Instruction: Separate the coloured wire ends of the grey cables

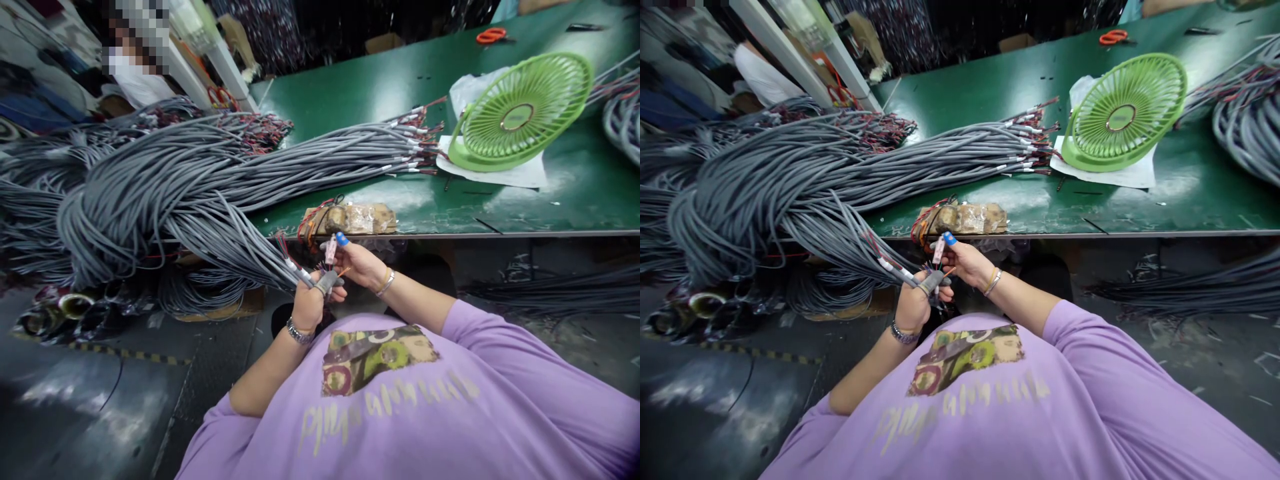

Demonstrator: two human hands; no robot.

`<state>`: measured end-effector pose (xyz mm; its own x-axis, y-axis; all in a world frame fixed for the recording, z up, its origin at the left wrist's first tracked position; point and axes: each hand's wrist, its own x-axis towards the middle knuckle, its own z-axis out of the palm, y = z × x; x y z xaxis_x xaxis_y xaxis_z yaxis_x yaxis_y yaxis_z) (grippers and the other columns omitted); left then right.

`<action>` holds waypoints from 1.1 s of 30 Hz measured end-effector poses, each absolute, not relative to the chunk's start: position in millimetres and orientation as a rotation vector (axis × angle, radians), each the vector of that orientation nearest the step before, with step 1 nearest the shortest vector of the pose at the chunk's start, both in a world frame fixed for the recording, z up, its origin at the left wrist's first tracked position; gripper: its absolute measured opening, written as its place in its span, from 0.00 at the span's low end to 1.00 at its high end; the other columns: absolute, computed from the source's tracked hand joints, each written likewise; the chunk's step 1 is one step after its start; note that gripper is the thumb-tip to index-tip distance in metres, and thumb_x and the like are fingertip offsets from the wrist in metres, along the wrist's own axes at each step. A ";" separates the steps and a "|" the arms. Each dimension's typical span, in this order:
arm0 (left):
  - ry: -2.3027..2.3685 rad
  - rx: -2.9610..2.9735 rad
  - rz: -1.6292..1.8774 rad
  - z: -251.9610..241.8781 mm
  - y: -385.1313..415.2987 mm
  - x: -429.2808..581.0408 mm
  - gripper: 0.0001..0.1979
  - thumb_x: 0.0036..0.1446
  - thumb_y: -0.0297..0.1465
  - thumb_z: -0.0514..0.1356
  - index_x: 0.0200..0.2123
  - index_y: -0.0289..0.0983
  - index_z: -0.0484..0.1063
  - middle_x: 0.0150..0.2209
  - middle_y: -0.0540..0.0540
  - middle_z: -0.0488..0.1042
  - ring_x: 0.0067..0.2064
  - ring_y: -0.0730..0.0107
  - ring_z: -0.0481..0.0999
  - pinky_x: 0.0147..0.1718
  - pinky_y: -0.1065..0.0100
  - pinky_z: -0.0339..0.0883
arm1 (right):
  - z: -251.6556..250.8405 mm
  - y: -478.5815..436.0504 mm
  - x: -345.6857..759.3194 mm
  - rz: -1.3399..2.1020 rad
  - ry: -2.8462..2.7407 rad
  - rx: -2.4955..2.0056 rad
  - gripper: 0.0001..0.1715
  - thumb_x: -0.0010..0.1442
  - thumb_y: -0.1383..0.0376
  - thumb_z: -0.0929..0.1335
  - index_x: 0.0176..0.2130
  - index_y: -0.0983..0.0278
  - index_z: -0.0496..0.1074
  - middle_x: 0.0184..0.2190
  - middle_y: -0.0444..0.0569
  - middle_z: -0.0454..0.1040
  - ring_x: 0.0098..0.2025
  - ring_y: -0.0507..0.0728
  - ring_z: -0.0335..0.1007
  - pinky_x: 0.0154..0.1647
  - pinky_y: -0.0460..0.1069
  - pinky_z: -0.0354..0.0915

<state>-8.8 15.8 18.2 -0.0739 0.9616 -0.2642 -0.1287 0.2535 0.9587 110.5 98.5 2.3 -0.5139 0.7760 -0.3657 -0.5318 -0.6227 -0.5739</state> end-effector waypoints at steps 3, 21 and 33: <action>1.290 0.904 1.168 23.3 11.3 -7.8 0.17 0.49 0.42 0.66 0.25 0.32 0.74 0.19 0.45 0.76 0.19 0.69 0.75 0.18 0.71 0.69 | 4.3 98.6 116.3 2.239 -0.497 -0.790 0.30 0.60 0.42 0.64 0.32 0.66 0.73 0.26 0.48 0.72 0.26 0.50 0.65 0.24 0.43 0.63; 1.325 0.847 1.350 21.5 13.5 -0.7 0.16 0.48 0.41 0.66 0.25 0.33 0.73 0.19 0.46 0.76 0.21 0.67 0.77 0.19 0.71 0.71 | -5.6 92.2 108.2 1.912 -0.847 -0.747 0.30 0.53 0.42 0.69 0.28 0.66 0.72 0.22 0.43 0.67 0.24 0.48 0.58 0.24 0.44 0.58; 1.333 0.891 1.307 9.9 13.2 -2.3 0.16 0.50 0.42 0.64 0.26 0.33 0.74 0.20 0.46 0.77 0.20 0.68 0.77 0.18 0.71 0.70 | 2.3 95.1 97.8 2.109 -0.450 -0.734 0.28 0.58 0.44 0.67 0.32 0.67 0.75 0.25 0.46 0.72 0.24 0.48 0.64 0.23 0.42 0.61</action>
<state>-2.3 13.2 9.9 -0.2035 0.9652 -0.1641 -0.1456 0.1359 0.9800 97.8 95.1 2.3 -0.4784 0.8087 -0.3422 -0.5986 -0.5855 -0.5467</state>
